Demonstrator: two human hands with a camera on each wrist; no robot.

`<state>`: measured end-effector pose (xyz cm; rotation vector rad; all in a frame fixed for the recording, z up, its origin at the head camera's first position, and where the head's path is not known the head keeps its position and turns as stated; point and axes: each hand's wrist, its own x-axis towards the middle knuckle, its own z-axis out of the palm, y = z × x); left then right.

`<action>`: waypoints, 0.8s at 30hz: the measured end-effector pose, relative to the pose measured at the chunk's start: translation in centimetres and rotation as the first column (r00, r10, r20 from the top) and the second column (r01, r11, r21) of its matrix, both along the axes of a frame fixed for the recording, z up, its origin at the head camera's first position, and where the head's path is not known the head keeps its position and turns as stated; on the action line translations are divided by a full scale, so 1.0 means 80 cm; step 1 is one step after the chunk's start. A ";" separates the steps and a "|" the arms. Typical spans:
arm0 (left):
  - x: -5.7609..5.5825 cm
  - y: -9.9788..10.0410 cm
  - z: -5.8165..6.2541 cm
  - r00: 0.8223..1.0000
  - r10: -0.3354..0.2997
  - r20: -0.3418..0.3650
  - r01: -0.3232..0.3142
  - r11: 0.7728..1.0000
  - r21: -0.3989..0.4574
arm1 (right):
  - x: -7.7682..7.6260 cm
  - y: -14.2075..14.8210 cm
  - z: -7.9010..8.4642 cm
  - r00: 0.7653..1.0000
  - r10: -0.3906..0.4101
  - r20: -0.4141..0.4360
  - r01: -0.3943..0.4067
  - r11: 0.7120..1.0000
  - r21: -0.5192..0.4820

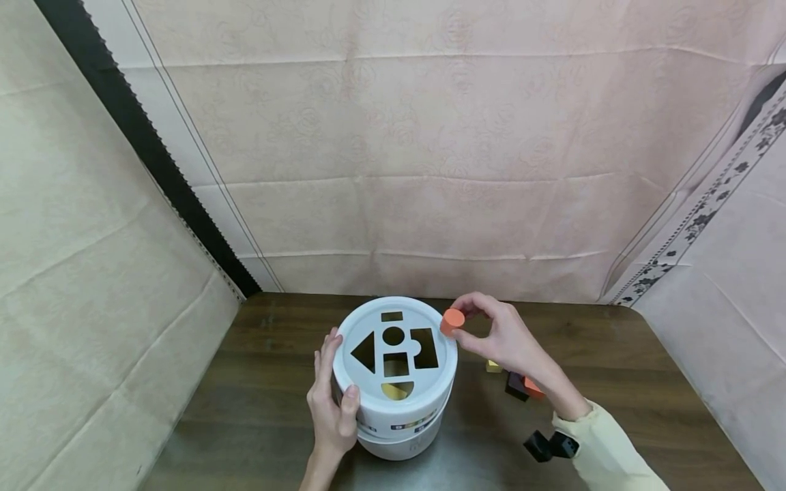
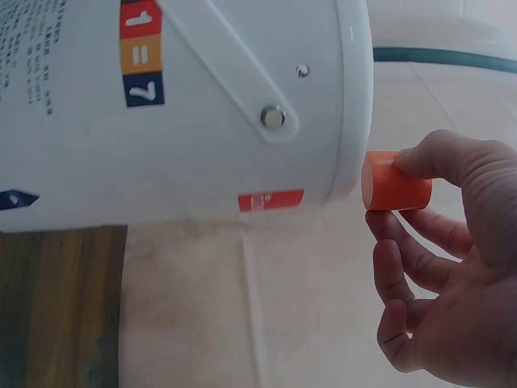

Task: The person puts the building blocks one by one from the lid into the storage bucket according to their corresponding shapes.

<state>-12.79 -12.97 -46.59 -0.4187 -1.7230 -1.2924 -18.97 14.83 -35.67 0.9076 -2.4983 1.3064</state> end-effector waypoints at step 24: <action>0.002 0.000 0.003 1.000 0.010 0.015 -0.010 1.000 -0.007 | -0.020 -0.060 0.003 0.991 0.126 -0.034 -0.123 0.989 0.079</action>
